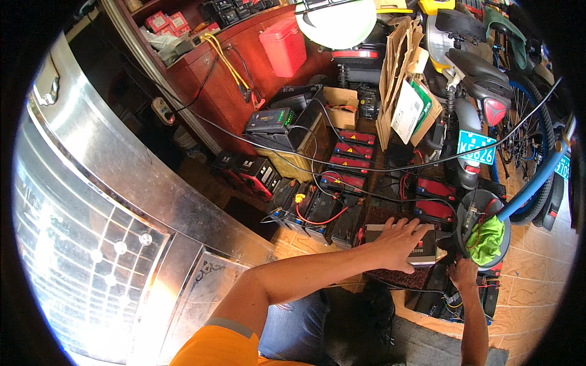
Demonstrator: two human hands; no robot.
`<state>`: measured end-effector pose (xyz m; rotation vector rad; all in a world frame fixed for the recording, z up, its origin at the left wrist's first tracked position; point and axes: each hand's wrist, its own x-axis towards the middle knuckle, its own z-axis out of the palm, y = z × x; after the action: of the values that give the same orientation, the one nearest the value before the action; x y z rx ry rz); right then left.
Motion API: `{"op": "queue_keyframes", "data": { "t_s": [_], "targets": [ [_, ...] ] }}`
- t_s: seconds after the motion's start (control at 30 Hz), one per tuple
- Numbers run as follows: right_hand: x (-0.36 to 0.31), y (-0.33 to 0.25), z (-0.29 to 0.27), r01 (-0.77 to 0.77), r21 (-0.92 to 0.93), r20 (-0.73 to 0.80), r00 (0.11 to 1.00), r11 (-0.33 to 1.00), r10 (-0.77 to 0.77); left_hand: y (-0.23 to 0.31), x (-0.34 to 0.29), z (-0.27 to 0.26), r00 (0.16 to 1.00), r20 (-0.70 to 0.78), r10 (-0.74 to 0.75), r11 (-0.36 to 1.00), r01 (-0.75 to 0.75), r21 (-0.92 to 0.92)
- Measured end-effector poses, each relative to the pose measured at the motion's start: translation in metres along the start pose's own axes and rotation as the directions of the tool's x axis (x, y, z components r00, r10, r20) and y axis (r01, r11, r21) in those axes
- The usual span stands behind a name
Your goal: The person uses a test light to check connections on a series of batteries and an inverter. They move the test light between terminals, observe the indicator light, and adjust connections as needed.
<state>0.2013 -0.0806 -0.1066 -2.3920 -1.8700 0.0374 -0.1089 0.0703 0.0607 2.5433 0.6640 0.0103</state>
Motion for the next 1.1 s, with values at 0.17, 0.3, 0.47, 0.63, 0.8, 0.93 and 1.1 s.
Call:
{"op": "queue_keyframes", "data": {
  "t_s": [0.17,0.3,0.47,0.63,0.8,0.93,1.1],
  "targets": [
    [-0.001,-0.006,-0.006,-0.050,-0.013,0.061,0.997,0.999,0.050,-0.001,0.000,0.001,1.000,-0.009,0.004,1.000,-0.004,0.001],
    [-0.001,-0.008,-0.004,-0.032,0.000,-0.020,0.999,0.999,0.032,-0.002,0.001,0.003,1.000,-0.014,0.005,1.000,-0.004,0.007],
    [0.000,-0.009,-0.004,-0.057,-0.045,0.032,0.998,0.997,0.058,-0.001,0.000,0.003,1.000,-0.020,-0.003,1.000,0.003,0.009],
    [0.000,-0.005,-0.005,-0.032,-0.017,0.007,0.999,0.999,0.032,0.000,-0.001,-0.001,1.000,-0.005,0.004,0.998,-0.003,0.066],
    [0.000,-0.002,0.004,-0.031,-0.058,-0.020,0.999,0.998,0.029,0.000,-0.001,0.000,1.000,-0.024,0.013,0.998,-0.011,0.065],
    [0.001,-0.005,0.002,-0.032,-0.030,0.028,0.999,0.999,0.033,0.000,-0.002,0.001,0.999,-0.037,0.014,0.997,-0.011,0.072],
    [0.002,-0.012,-0.006,-0.077,-0.052,0.212,0.973,0.996,0.087,0.000,-0.001,-0.003,0.999,-0.034,0.031,0.998,-0.029,0.062]
  ]
}}
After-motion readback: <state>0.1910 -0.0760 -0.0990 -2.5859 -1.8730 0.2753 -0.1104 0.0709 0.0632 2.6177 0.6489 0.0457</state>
